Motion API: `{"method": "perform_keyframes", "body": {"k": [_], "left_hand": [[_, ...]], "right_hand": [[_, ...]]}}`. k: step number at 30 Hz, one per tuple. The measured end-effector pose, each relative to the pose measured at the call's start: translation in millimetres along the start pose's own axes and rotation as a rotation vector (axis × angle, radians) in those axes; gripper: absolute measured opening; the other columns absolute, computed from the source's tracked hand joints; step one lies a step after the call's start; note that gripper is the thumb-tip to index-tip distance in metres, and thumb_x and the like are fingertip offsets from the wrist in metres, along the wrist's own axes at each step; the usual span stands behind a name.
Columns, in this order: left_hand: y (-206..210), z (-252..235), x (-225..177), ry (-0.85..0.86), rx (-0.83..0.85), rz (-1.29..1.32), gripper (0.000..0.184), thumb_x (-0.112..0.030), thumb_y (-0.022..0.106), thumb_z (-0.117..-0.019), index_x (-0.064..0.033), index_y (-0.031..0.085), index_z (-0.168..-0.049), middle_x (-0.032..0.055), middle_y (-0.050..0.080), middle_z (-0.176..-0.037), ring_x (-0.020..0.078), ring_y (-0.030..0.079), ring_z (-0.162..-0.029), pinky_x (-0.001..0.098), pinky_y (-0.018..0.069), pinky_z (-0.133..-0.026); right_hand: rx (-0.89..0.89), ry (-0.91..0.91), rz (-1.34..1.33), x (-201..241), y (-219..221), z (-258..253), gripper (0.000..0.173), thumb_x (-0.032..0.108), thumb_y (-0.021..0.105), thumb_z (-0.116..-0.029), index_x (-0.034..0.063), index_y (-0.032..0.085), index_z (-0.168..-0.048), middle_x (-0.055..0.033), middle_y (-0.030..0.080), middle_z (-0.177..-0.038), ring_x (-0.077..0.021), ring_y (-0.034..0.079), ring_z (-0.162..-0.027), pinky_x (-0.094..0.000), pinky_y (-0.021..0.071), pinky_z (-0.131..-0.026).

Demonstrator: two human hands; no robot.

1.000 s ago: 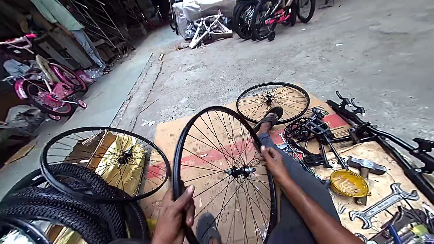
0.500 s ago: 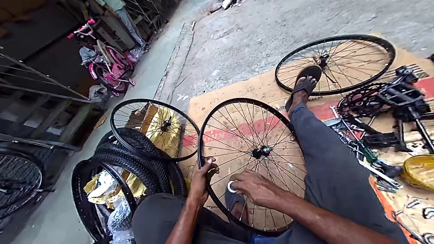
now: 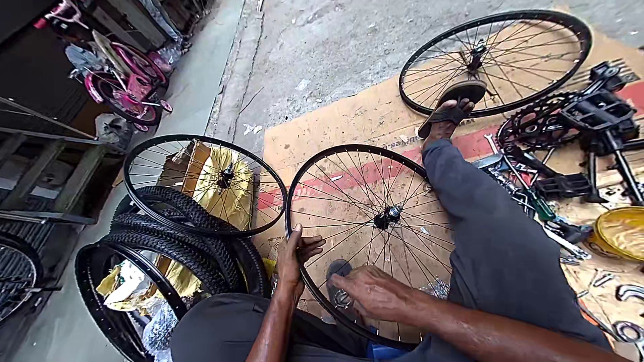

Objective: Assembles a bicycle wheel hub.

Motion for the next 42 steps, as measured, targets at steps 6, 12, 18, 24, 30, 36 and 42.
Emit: {"method": "perform_keyframes", "body": {"k": [6,12,18,24,30,36,42], "left_hand": [[7.1,-1.0,-7.3,0.048,0.045,0.028,0.041,-0.036,0.046,-0.1076,-0.0115,0.049,-0.14,0.0159,0.07,-0.118,0.0287,0.072,-0.102,0.0435,0.0592,-0.088],[8.2,2.3,-4.7,0.025,0.103,0.225,0.048,-0.038,0.043,-0.1085,-0.0175,0.04,-0.152,0.0159,0.059,-0.141,0.0347,0.065,-0.12,0.051,0.0563,-0.097],[9.9,2.4,-5.9,0.052,0.133,0.231,0.047,-0.04,0.044,-0.108,-0.0167,0.042,-0.149,0.0173,0.065,-0.134,0.0339,0.068,-0.116,0.0483,0.0582,-0.093],[12.9,2.7,-8.3,0.064,0.171,0.281,0.05,-0.044,0.045,-0.1063,-0.0162,0.045,-0.147,0.0183,0.066,-0.132,0.0349,0.068,-0.117,0.0503,0.0582,-0.093],[10.4,1.2,-6.8,0.068,0.169,0.29,0.051,-0.046,0.047,-0.1054,-0.0171,0.045,-0.147,0.0189,0.067,-0.13,0.036,0.068,-0.115,0.0509,0.0582,-0.093],[13.2,1.7,-7.1,0.066,0.176,0.298,0.05,-0.046,0.047,-0.1053,-0.0172,0.046,-0.146,0.0199,0.067,-0.129,0.0364,0.068,-0.115,0.0513,0.0584,-0.092],[12.4,2.7,-7.9,0.061,0.184,0.299,0.052,-0.047,0.049,-0.1045,-0.0171,0.045,-0.147,0.0201,0.066,-0.129,0.0365,0.068,-0.115,0.0511,0.0583,-0.093]], "right_hand": [[0.211,-0.037,-0.305,-7.7,-18.8,-0.9,0.039,0.027,0.077,-0.0911,0.0093,0.06,-0.121,-0.0097,0.069,-0.096,-0.0259,0.068,-0.087,-0.0496,0.0556,-0.083],[0.063,0.179,-0.178,-6.3,-11.4,-1.5,0.024,0.012,0.072,-0.0887,0.0098,0.065,-0.112,-0.0109,0.069,-0.088,-0.0297,0.068,-0.082,-0.0532,0.0553,-0.075],[0.221,0.03,-0.392,-13.3,-22.3,3.6,0.036,0.031,0.079,-0.0908,0.0092,0.065,-0.116,-0.0071,0.069,-0.1,-0.0204,0.066,-0.088,-0.044,0.0546,-0.083],[0.072,0.208,-0.131,-6.8,-9.3,-4.6,0.024,0.009,0.07,-0.0847,0.0104,0.067,-0.108,-0.0118,0.07,-0.085,-0.0322,0.069,-0.081,-0.0564,0.0543,-0.072],[0.203,0.148,-0.516,-17.6,-27.0,2.9,0.033,0.028,0.083,-0.0879,0.0072,0.069,-0.111,-0.0059,0.07,-0.102,-0.0174,0.067,-0.09,-0.0401,0.056,-0.086],[0.218,0.151,-0.191,-8.5,-14.1,-6.3,0.026,0.022,0.075,-0.0883,0.0102,0.068,-0.111,-0.0117,0.07,-0.091,-0.0311,0.068,-0.086,-0.0562,0.0526,-0.078],[0.126,0.247,-0.321,-12.8,-19.3,-0.4,0.028,0.02,0.079,-0.0886,0.0089,0.067,-0.111,-0.0084,0.071,-0.092,-0.0252,0.069,-0.087,-0.0499,0.0546,-0.083]]}}
Point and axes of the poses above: each hand's wrist, its own z-axis away from the middle knuckle, its own y-axis out of the palm, x = y × z, the point moved 5 cm from there along -z, towards the middle knuckle
